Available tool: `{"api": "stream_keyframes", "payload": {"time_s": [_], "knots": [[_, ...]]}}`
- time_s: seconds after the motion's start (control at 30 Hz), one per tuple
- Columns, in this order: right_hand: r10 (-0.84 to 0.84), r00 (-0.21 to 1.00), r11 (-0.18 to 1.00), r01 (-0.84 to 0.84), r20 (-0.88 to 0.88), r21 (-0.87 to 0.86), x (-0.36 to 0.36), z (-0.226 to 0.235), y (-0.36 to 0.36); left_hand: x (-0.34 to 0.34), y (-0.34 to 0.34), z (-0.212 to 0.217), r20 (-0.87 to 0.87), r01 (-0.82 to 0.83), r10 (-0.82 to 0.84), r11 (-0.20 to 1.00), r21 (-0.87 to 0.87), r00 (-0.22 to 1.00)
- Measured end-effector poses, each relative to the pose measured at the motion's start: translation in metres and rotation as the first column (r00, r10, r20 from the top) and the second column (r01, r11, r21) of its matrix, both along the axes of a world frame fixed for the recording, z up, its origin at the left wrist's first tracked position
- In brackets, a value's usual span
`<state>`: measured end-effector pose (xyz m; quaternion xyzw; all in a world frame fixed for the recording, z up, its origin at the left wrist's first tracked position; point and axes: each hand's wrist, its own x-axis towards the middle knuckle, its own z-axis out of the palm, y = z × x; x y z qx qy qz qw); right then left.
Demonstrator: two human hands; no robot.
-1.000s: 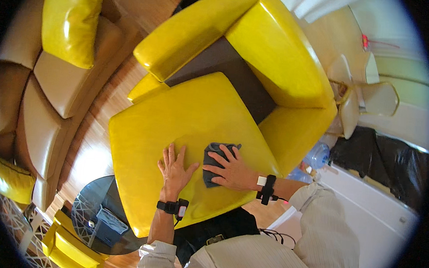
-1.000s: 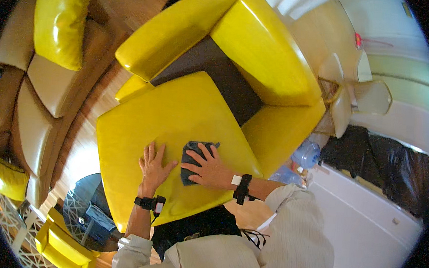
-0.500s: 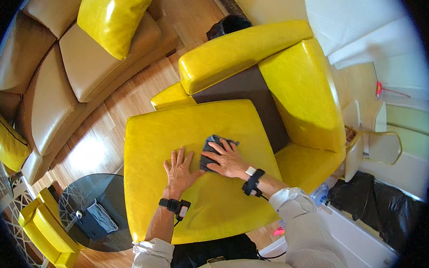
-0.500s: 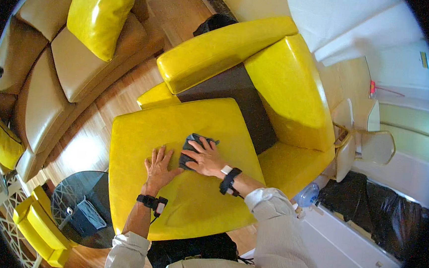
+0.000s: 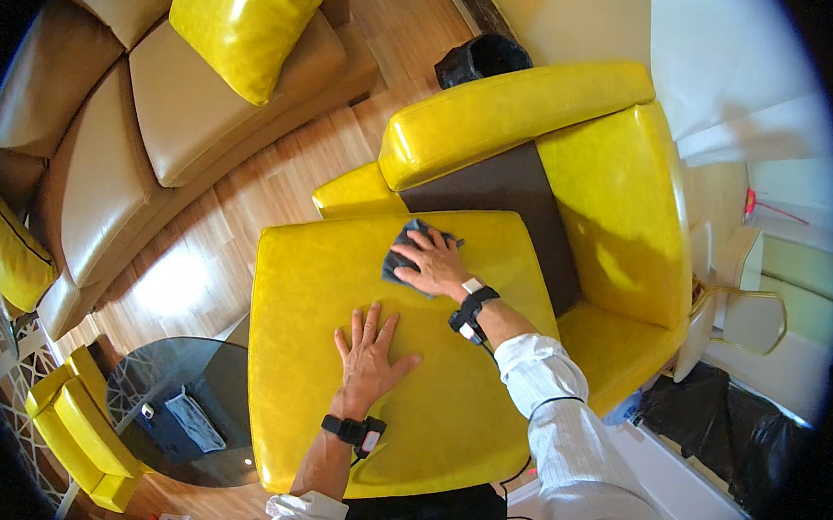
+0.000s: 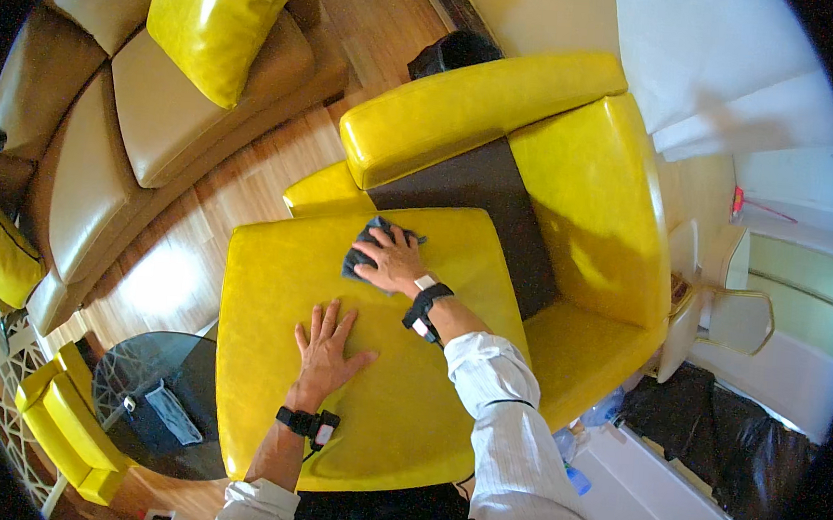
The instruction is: The person wipes a yellow leather armchair with a dark cloth, cleaning the seat, backrest, and armrests. The person moves around the chair to reach different surfaces, maintaining continuous contact with the cloth.
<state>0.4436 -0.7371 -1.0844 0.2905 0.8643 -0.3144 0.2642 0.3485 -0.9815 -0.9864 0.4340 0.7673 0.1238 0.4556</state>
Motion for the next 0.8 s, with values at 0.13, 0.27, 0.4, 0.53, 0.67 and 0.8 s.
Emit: {"api": "stream_keyframes", "payload": {"time_s": [0.13,0.27,0.4,0.53,0.67,0.8], "knots": [[0.036,0.999,0.999,-0.036,0.04,0.002,0.021,0.011,0.028,-0.007,0.001,0.002,0.018,0.026,-0.026,1.0,-0.005,0.999],[-0.142,0.973,0.99,0.141,0.181,0.017,0.015,0.001,0.049,-0.028,-0.005,-0.014,-0.067,-0.099,0.101,0.995,0.024,0.993],[-0.038,0.998,0.998,0.035,0.041,0.059,-0.023,-0.02,0.019,-0.06,-0.014,-0.04,-0.124,-0.228,0.234,0.972,0.064,0.964],[0.063,0.992,0.996,-0.069,-0.112,-0.056,-0.029,-0.015,-0.002,-0.085,-0.017,-0.056,-0.138,-0.283,0.284,0.959,0.026,0.949],[0.006,0.998,1.0,-0.007,0.056,0.005,-0.014,-0.005,0.029,-0.1,-0.027,-0.055,-0.238,-0.31,0.294,0.95,-0.033,0.926],[-0.011,0.992,1.0,0.007,0.13,0.028,-0.039,-0.02,0.033,-0.101,-0.037,-0.053,-0.272,-0.303,0.281,0.952,-0.043,0.92]]}}
